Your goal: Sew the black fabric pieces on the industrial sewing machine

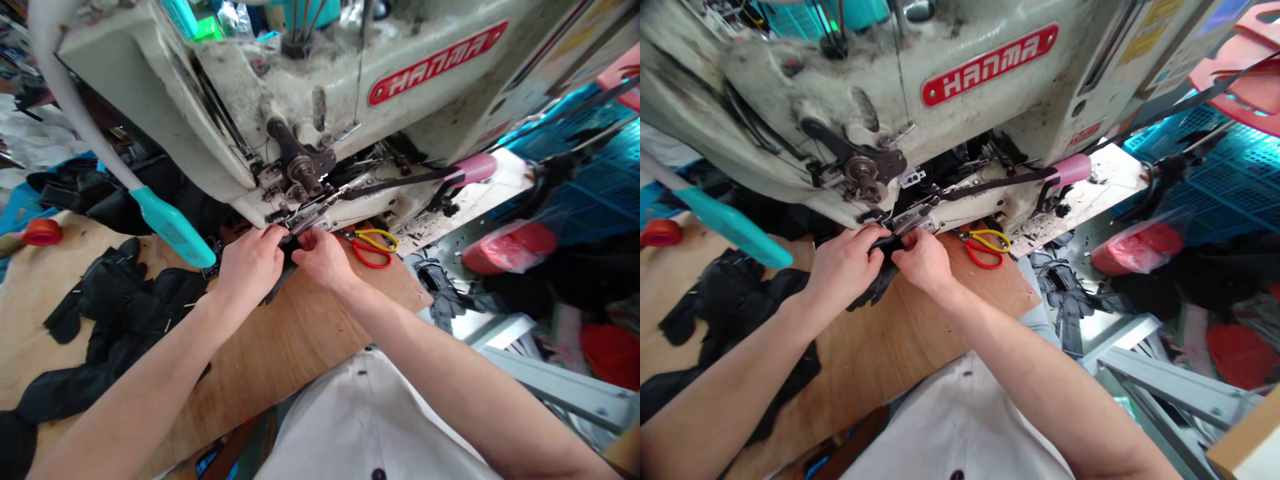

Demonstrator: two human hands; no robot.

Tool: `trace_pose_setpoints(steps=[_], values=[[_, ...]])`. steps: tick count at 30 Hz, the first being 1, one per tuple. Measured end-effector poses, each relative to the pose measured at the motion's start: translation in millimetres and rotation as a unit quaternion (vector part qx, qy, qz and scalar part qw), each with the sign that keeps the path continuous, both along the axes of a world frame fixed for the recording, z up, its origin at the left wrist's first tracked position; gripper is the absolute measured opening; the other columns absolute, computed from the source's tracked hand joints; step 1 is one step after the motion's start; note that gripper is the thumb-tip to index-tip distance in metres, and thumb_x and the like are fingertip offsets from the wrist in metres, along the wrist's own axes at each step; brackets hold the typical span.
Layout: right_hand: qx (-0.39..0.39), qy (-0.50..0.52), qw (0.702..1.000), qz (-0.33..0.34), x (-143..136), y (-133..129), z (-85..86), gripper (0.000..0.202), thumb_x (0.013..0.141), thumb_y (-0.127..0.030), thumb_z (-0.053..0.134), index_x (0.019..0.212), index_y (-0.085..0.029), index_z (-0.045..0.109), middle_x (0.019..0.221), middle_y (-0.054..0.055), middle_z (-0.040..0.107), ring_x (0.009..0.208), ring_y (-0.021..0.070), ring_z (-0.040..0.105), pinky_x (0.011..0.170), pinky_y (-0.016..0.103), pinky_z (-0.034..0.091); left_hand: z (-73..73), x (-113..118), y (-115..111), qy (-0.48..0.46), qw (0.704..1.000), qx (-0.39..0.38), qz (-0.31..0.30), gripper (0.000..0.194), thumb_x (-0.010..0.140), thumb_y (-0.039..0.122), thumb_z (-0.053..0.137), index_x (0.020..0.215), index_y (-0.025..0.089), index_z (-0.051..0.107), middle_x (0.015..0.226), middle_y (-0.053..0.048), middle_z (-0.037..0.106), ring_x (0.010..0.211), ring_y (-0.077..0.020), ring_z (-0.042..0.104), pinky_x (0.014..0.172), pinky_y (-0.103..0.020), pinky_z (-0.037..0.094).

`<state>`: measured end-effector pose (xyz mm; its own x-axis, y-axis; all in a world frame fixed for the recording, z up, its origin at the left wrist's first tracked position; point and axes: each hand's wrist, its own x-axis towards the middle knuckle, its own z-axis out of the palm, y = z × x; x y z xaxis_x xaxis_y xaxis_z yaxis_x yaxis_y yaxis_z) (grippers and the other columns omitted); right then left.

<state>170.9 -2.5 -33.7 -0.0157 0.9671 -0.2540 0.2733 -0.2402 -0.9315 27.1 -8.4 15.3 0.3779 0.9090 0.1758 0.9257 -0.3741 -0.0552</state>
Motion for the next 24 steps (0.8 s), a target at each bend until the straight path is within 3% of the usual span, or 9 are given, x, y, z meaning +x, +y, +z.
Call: trace_pose_setpoints(steps=[3, 7, 12, 17, 24], values=[[0.002, -0.048, 0.999, -0.015, -4, -4, 2.8, 0.014, 0.067, -0.02, 0.062, 0.074, -0.022, 0.05, 0.068, -0.004, 0.055, 0.062, 0.0144, 0.048, 0.057, 0.028, 0.033, 0.7, 3, 1, -0.008, 1.0, -0.01, 0.011, 0.033, 0.088, 0.013, 0.05, 0.114, 0.022, 0.068, 0.11, -0.004, 0.073, 0.097, -0.0277, 0.07, 0.076, -0.036, 0.054], [0.061, -0.031, 0.996, -0.059, -17, -18, -8.6, 0.021, 0.07, -0.019, 0.061, 0.087, -0.022, 0.051, 0.085, 0.0, 0.06, 0.073, 0.0165, 0.053, 0.064, 0.028, 0.04, 2.5, 9, 1, -0.036, 0.998, -0.033, 0.027, 0.036, 0.086, 0.01, 0.049, 0.113, 0.019, 0.07, 0.112, -0.004, 0.073, 0.102, -0.0273, 0.069, 0.086, -0.037, 0.055], [0.071, 0.057, 0.996, 0.014, -6, -15, -20.0, 0.024, 0.065, -0.014, 0.061, 0.088, -0.021, 0.055, 0.08, -0.002, 0.063, 0.072, 0.0153, 0.057, 0.067, 0.027, 0.046, 3.2, 12, -1, -0.052, 0.998, -0.034, 0.024, 0.035, 0.087, 0.013, 0.049, 0.115, 0.018, 0.07, 0.118, -0.005, 0.072, 0.108, -0.0267, 0.067, 0.092, -0.036, 0.054], [0.041, 0.114, 0.992, 0.046, 5, -7, -16.7, 0.024, 0.064, -0.012, 0.06, 0.087, -0.02, 0.058, 0.079, -0.003, 0.066, 0.072, 0.0145, 0.06, 0.067, 0.025, 0.047, 3.9, 13, -2, -0.044, 0.998, -0.028, 0.046, 0.034, 0.087, 0.014, 0.049, 0.113, 0.02, 0.071, 0.113, -0.006, 0.074, 0.101, -0.0258, 0.07, 0.086, -0.036, 0.055], [0.074, 0.023, 0.997, -0.015, 5, -11, -12.1, 0.007, 0.075, -0.018, 0.06, 0.082, -0.02, 0.062, 0.079, -0.001, 0.067, 0.073, 0.0157, 0.06, 0.071, 0.027, 0.045, 6.0, 13, -1, -0.043, 0.997, -0.032, 0.06, 0.035, 0.088, 0.014, 0.048, 0.112, 0.021, 0.072, 0.107, -0.006, 0.075, 0.097, -0.0269, 0.07, 0.085, -0.038, 0.055]])
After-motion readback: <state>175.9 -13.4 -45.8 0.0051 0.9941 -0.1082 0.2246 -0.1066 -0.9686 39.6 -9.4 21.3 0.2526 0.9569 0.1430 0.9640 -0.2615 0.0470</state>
